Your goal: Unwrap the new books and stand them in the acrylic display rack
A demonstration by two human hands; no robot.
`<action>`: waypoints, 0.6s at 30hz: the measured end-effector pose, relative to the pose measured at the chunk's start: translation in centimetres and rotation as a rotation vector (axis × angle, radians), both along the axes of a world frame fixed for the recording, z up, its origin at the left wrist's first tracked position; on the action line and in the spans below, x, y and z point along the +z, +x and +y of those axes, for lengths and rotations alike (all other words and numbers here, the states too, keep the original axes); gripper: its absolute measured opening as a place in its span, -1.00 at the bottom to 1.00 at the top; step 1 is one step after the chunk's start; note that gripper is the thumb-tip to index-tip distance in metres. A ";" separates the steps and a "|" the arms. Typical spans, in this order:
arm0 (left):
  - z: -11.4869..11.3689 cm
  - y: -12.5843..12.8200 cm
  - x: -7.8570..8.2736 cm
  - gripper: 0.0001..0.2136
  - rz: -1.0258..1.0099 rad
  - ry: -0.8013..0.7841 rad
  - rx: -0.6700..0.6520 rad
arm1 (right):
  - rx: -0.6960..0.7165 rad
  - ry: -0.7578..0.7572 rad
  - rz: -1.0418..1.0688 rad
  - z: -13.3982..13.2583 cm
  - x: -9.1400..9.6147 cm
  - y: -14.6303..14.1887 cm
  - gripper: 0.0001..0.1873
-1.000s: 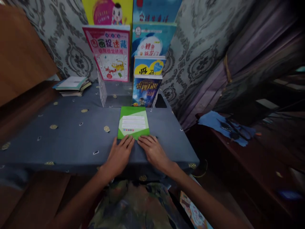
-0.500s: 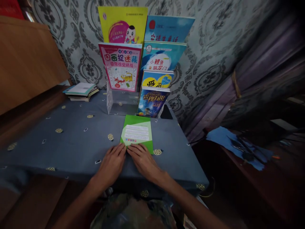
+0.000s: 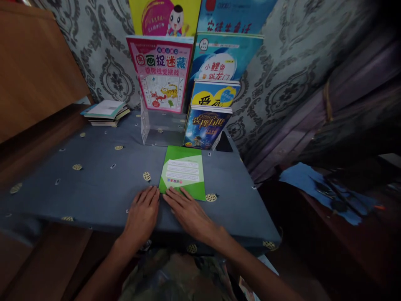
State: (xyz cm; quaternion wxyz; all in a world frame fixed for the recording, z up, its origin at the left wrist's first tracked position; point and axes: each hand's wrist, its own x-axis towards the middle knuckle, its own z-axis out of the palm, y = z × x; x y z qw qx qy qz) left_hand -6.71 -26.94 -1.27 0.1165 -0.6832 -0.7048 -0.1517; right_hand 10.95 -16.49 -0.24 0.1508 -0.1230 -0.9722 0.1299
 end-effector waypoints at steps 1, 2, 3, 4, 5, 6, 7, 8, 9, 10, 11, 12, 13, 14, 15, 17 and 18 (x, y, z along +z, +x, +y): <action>0.0 0.1 0.1 -0.62 -0.005 -0.002 0.003 | -0.016 -0.002 0.002 0.0 0.1 0.8 -0.46; 0.0 0.1 0.2 -0.63 -0.017 -0.005 0.005 | -0.035 -0.002 0.006 0.0 0.2 1.6 -0.48; 0.0 0.0 0.3 -0.65 -0.034 -0.007 0.008 | -0.056 -0.001 0.011 0.1 0.2 2.4 -0.49; 0.1 -0.1 0.5 -0.66 -0.058 -0.011 0.010 | -0.081 0.002 0.021 0.2 0.2 3.3 -0.50; 0.3 -0.3 0.7 -0.68 -0.085 -0.017 0.011 | -0.106 0.004 0.032 0.3 0.2 4.2 -0.51; 0.6 -0.6 0.9 -0.69 -0.111 -0.026 0.006 | -0.134 0.004 0.042 0.4 0.2 5.1 -0.51; 1.1 -1.0 1.1 -0.71 -0.133 -0.038 -0.001 | -0.159 0.000 0.049 0.6 0.1 5.8 -0.52; 1.8 -1.4 1.3 -0.72 -0.151 -0.054 -0.010 | -0.181 -0.005 0.055 0.7 0.1 6.6 -0.53; 2.7 -1.9 1.6 -0.73 -0.161 -0.074 -0.019 | -0.198 -0.011 0.060 0.7 0.1 7.1 -0.54; 3.8 -2.5 1.8 -0.73 -0.166 -0.096 -0.030 | -0.210 -0.018 0.065 0.8 0.1 7.6 -0.56; 5.0 -3.0 2.0 -0.72 -0.168 -0.121 -0.029 | -0.216 -0.027 0.072 0.9 0.1 8.0 -0.57; 6.5 -3.5 2.2 -0.69 -0.167 -0.145 -0.016 | -0.219 -0.038 0.083 1.1 0.1 8.2 -0.58; 8.0 -3.9 2.3 -0.66 -0.169 -0.174 -0.009 | -0.225 -0.050 0.097 1.4 0.2 8.2 -0.59; 9.5 -4.2 2.4 -0.64 -0.177 -0.210 -0.008 | -0.239 -0.065 0.113 1.8 0.2 8.2 -0.59; 11.0 -4.4 2.5 -0.63 -0.192 -0.236 -0.002 | -0.265 -0.080 0.129 2.4 0.2 8.0 -0.60; 13.6 -4.5 2.5 -0.61 -0.240 -0.253 0.013 | -0.360 -0.103 0.147 4.2 0.1 7.3 -0.60; 14.7 -4.5 2.4 -0.61 -0.286 -0.250 0.013 | -0.419 -0.113 0.146 5.3 0.0 6.9 -0.60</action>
